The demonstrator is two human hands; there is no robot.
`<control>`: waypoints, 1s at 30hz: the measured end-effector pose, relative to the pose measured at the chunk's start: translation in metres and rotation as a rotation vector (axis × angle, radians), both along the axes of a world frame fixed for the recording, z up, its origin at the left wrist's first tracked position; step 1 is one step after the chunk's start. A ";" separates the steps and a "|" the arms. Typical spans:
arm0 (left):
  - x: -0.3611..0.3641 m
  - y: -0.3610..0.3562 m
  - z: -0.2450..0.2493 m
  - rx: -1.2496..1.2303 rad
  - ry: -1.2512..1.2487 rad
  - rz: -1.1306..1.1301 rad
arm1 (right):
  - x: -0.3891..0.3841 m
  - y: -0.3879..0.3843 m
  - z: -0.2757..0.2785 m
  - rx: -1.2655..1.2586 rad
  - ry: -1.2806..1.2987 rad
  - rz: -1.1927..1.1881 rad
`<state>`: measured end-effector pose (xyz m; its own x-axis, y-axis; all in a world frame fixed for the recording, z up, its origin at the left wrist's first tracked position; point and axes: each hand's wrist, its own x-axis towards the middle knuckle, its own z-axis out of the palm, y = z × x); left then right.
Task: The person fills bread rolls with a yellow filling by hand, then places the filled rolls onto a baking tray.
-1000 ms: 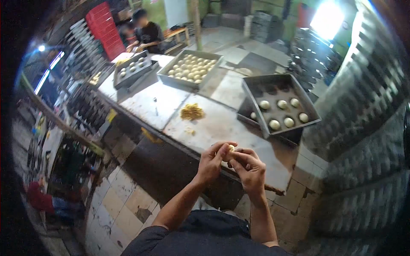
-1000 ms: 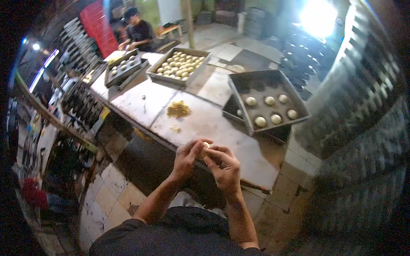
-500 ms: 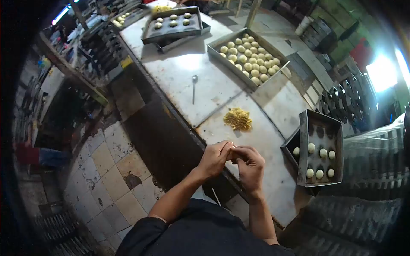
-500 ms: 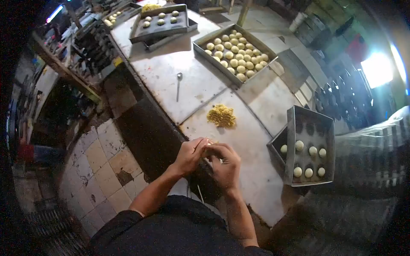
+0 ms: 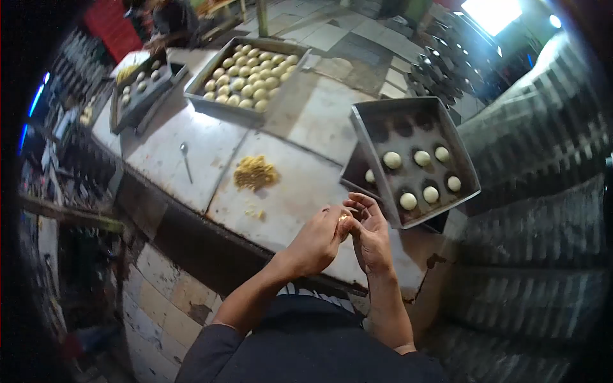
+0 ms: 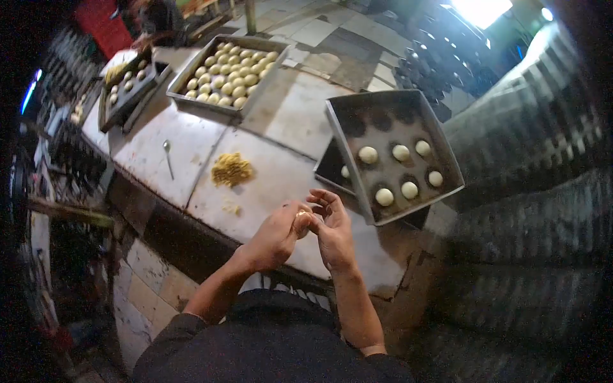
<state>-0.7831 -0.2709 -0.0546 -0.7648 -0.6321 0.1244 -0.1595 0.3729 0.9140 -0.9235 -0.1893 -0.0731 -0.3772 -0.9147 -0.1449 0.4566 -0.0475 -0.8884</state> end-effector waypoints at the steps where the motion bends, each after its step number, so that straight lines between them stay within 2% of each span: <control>1: -0.019 0.009 0.001 -0.236 0.038 0.068 | -0.010 0.011 0.006 -0.007 -0.064 -0.035; 4: -0.074 0.031 0.011 -0.469 0.080 0.152 | -0.030 0.041 0.029 -0.113 -0.407 -0.071; 6: -0.109 0.046 0.021 -0.479 0.115 0.211 | -0.040 0.049 0.026 -0.131 -0.475 -0.154; 8: -0.134 0.051 0.008 -0.523 0.165 0.231 | -0.066 0.050 -0.010 -0.134 -0.435 -0.156; 9: -0.139 0.051 -0.001 -0.370 0.043 0.152 | -0.076 0.054 -0.028 -0.125 -0.421 -0.158; 12: -0.148 0.060 0.012 0.326 0.411 0.055 | -0.120 0.063 -0.018 -0.075 -0.534 0.043; 13: -0.138 0.049 0.001 0.186 0.261 -0.028 | -0.131 0.065 -0.015 -0.037 -0.547 0.107; 16: -0.124 0.037 0.013 -0.437 0.028 -0.038 | -0.142 0.060 -0.008 -0.165 -0.527 0.297; 20: -0.115 0.018 -0.025 -0.356 -0.076 0.109 | -0.124 0.019 -0.029 -0.023 -0.615 0.184; 21: -0.115 0.019 -0.033 -0.045 0.067 0.192 | -0.123 0.007 -0.025 0.022 -0.517 0.213; 22: -0.105 0.015 -0.033 0.021 0.129 0.214 | -0.125 -0.010 -0.022 0.007 -0.388 0.241; 24: -0.082 -0.001 -0.029 0.157 0.254 0.244 | -0.142 -0.065 -0.031 0.029 0.338 0.083; 26: -0.056 -0.027 -0.032 0.127 0.127 0.243 | -0.155 -0.127 -0.019 0.069 1.146 -0.303; 28: -0.028 -0.064 -0.046 0.111 0.025 0.218 | -0.187 -0.185 -0.063 -0.040 1.546 -0.371; 30: 0.000 -0.103 -0.055 0.096 0.002 0.207 | -0.228 -0.216 -0.116 0.362 1.529 0.227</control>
<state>-0.7828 -0.3735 -0.1091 -0.6174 -0.7845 0.0574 -0.2221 0.2439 0.9440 -1.1513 -0.4058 -0.1895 -0.2318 -0.9727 0.0138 -0.8721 0.2015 -0.4459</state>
